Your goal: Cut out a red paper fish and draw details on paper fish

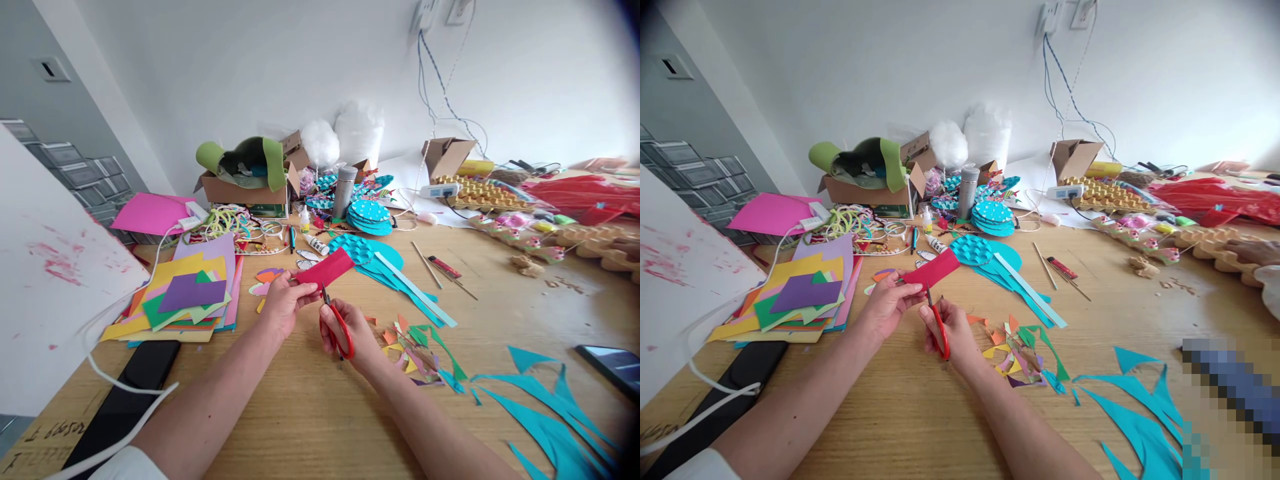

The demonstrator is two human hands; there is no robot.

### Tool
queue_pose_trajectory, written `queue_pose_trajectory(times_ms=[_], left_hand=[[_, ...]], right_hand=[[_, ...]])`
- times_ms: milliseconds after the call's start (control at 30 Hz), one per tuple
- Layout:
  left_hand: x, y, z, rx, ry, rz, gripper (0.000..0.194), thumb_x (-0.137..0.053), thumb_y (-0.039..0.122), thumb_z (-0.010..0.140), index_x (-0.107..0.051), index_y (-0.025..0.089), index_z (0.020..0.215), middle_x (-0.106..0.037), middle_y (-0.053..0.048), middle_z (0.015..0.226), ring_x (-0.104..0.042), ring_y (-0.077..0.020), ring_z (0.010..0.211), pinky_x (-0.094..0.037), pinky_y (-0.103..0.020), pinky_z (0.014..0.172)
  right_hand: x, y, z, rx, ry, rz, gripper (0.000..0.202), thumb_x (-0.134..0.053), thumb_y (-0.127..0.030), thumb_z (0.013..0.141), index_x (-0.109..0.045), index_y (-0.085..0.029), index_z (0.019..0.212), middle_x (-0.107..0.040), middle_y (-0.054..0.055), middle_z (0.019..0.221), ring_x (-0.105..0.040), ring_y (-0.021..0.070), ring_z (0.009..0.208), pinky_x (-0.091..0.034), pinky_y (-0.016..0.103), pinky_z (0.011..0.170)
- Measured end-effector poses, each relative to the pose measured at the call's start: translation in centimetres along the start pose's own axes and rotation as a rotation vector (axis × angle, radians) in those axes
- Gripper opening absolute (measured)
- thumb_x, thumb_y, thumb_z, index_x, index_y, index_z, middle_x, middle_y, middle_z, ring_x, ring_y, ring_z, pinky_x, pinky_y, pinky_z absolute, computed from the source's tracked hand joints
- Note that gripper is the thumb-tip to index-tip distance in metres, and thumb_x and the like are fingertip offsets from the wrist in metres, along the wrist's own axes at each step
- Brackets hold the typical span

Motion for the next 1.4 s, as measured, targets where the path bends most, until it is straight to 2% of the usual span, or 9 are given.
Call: queue_pose_trajectory(times_ms=[500, 767, 1400], left_hand=[[0.2, 0.8, 0.3, -0.073, -0.061, 0.097, 0.04, -0.078, 0.012, 0.055, -0.058, 0.013, 0.089, -0.07, -0.003, 0.073, -0.063, -0.0126, 0.058, -0.052, -0.026, 0.062], [0.3, 1.2, 0.4, -0.133, -0.054, 0.15, 0.035, -0.08, 0.016, 0.055, -0.06, 0.014, 0.084, -0.068, 0.0, 0.069, -0.062, -0.0124, 0.061, -0.052, -0.027, 0.063], [0.4, 1.2, 0.5, -0.135, -0.068, 0.157, 0.032, -0.078, 0.015, 0.055, -0.06, 0.014, 0.082, -0.067, 0.0, 0.069, -0.062, -0.0127, 0.062, -0.051, -0.028, 0.065]], right_hand=[[-0.1, 0.4, 0.0, -0.018, -0.032, -0.039, 0.045, -0.067, -0.058, 0.073, -0.042, -0.021, 0.068, -0.051, -0.007, 0.042, -0.046, 0.0087, 0.031, -0.029, 0.018, 0.033], [-0.2, 0.4, 0.0, -0.028, -0.047, -0.063, 0.045, -0.067, -0.058, 0.072, -0.041, -0.022, 0.067, -0.051, -0.006, 0.04, -0.045, 0.009, 0.03, -0.028, 0.018, 0.033], [-0.5, -0.1, -0.4, -0.02, -0.074, -0.061, 0.049, -0.055, -0.067, 0.078, -0.041, -0.022, 0.065, -0.05, -0.005, 0.041, -0.043, 0.0085, 0.031, -0.027, 0.02, 0.034]])
Point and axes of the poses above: each hand's wrist, its own z-axis towards the middle knuckle, its own x-axis out of the back of the hand, y = z × x, the point moved 5 cm from there along z, towards the middle knuckle
